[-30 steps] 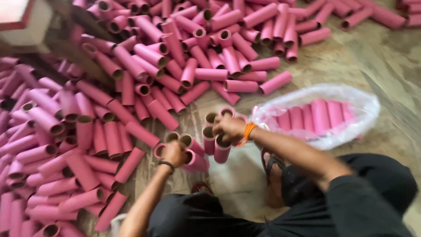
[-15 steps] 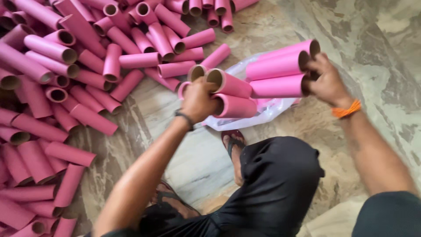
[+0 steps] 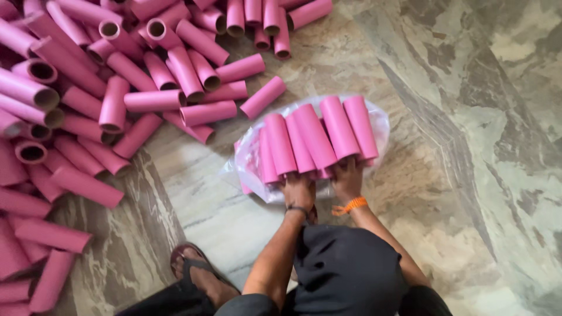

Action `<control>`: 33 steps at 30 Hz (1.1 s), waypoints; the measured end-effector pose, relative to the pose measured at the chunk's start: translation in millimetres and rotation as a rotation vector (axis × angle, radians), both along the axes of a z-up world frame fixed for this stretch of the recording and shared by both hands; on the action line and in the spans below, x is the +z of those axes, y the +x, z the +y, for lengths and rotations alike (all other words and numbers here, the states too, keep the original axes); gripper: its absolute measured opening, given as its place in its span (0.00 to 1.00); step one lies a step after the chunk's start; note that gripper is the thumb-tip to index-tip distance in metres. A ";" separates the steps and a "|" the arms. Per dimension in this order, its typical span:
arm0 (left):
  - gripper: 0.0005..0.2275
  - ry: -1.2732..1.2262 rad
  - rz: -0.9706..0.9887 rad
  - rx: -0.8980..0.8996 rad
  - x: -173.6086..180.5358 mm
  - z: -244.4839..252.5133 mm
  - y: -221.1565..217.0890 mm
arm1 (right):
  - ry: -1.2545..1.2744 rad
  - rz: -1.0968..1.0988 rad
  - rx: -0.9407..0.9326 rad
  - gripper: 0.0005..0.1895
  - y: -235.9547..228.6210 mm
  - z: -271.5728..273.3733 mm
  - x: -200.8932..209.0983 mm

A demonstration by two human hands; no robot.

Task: The person gathers pink cylindrical tubes from a large pile on the floor and places them into a clear plastic bag. They repeatedly pick up handfuls of cylinders and arrange them inside the bag, continuing until the bag is full.

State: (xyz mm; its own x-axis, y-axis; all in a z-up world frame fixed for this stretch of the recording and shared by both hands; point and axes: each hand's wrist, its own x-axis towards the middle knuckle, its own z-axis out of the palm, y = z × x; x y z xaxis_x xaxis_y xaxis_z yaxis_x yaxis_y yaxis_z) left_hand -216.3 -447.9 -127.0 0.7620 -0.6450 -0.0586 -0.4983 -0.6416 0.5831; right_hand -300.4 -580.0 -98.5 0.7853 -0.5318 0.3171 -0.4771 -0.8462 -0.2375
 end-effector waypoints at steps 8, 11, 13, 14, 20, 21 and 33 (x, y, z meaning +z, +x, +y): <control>0.20 -0.223 -0.139 -0.087 50.2 79.2 -0.3 | 0.054 0.008 0.253 0.20 -59.0 -1.0 109.3; 0.30 -0.151 -0.317 0.140 53.4 70.6 83.5 | 0.245 -0.177 0.052 0.17 -55.8 -66.6 124.3; 0.33 -0.105 -0.123 0.273 32.3 47.2 144.8 | 0.287 -0.221 -0.041 0.21 -36.5 -132.1 96.0; 0.34 0.019 0.112 0.294 20.4 33.7 166.4 | 0.286 -0.192 -0.035 0.23 -24.6 -166.6 77.1; 0.26 0.371 0.410 0.172 -11.0 2.5 241.5 | 0.669 0.278 -0.141 0.29 44.2 -259.7 -23.5; 0.24 0.350 0.431 0.207 -9.2 2.3 240.5 | 0.769 0.364 -0.190 0.25 48.3 -258.6 -27.5; 0.19 -0.500 0.088 0.317 20.4 75.8 169.9 | 0.605 -0.350 -0.183 0.23 -57.7 -173.0 -11.0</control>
